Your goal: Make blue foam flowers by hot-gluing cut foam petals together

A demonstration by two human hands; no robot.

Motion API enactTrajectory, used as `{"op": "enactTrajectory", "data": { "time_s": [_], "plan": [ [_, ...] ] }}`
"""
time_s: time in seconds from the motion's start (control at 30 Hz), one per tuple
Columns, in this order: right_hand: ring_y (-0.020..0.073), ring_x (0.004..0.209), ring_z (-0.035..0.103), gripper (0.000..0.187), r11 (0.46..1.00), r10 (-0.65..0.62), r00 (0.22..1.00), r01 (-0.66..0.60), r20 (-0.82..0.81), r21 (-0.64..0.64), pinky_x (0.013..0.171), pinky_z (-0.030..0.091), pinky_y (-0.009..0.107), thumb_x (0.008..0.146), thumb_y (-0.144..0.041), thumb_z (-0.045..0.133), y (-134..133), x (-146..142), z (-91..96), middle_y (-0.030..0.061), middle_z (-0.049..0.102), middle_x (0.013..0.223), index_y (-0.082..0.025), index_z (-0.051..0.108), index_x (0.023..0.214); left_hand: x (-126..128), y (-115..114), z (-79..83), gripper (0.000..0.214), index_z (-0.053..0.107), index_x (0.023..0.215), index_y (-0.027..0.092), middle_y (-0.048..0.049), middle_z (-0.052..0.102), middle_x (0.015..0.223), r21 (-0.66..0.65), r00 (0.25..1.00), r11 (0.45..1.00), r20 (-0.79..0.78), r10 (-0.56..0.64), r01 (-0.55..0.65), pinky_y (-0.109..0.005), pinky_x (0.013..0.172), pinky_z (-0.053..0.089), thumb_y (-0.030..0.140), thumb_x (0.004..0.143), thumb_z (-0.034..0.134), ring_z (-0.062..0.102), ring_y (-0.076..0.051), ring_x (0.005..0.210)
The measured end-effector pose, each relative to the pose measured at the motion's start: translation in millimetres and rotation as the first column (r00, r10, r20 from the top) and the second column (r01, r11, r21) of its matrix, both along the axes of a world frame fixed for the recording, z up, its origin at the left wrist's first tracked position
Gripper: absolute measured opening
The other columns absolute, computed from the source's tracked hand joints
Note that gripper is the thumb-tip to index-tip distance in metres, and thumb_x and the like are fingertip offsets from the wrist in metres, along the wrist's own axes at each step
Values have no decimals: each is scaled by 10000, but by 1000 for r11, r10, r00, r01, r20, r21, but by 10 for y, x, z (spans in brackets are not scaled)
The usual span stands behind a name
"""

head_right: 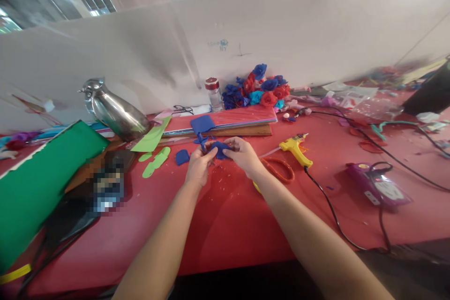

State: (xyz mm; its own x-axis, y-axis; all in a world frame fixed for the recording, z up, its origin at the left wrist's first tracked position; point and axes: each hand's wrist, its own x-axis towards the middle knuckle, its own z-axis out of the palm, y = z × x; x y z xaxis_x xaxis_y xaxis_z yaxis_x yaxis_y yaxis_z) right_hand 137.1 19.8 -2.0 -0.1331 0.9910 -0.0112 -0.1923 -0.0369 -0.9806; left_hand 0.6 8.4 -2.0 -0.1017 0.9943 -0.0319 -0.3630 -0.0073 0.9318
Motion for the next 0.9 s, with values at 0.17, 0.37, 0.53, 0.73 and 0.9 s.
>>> {"op": "enactTrajectory", "data": {
  "time_s": [0.17, 0.37, 0.53, 0.73, 0.9],
  "plan": [
    [108, 569, 594, 318, 999, -49, 999, 49, 2, -20, 582, 494, 259, 587, -352, 740, 10, 0, -2, -47, 630, 628, -198, 598, 826, 2, -4, 14, 330, 674, 868, 171, 12, 666, 733, -17, 1000, 1000, 22, -11, 12, -275, 747, 440, 165, 545, 746, 603, -134, 723],
    [103, 531, 570, 330, 992, -123, 992, 123, -3, -15, 572, 498, 269, 579, -410, 750, 23, -1, -8, -37, 644, 651, -203, 595, 784, -2, 15, -15, 341, 680, 864, 173, -3, 697, 765, -16, 1000, 1000, -2, -11, 11, -276, 744, 443, 122, 529, 721, 616, -141, 734],
    [124, 567, 590, 329, 988, -151, 989, 151, -6, -12, 568, 501, 275, 586, -442, 745, 29, -3, -16, -24, 644, 649, -203, 596, 757, -6, 7, 1, 317, 677, 853, 174, 18, 658, 677, -12, 1000, 1000, -8, 0, 0, -251, 671, 414, 151, 542, 736, 583, -118, 651],
    [115, 541, 574, 316, 986, -165, 986, 165, -10, -1, 563, 490, 268, 586, -438, 735, 20, -8, -9, -25, 644, 636, -207, 592, 748, 14, -10, 15, 245, 635, 734, 153, 71, 496, 505, -60, 1000, 998, -24, -16, 15, -229, 459, 177, 293, 582, 767, 278, -34, 413],
    [121, 568, 578, 286, 986, -166, 986, 166, -3, 7, 566, 478, 263, 606, -424, 710, -8, -7, 41, -27, 634, 632, -206, 596, 752, 15, 12, -18, 306, 566, 608, 159, 100, 334, 437, -77, 999, 997, -51, 11, -15, -230, 453, 160, 333, 543, 810, 247, -33, 411]
  ]
}}
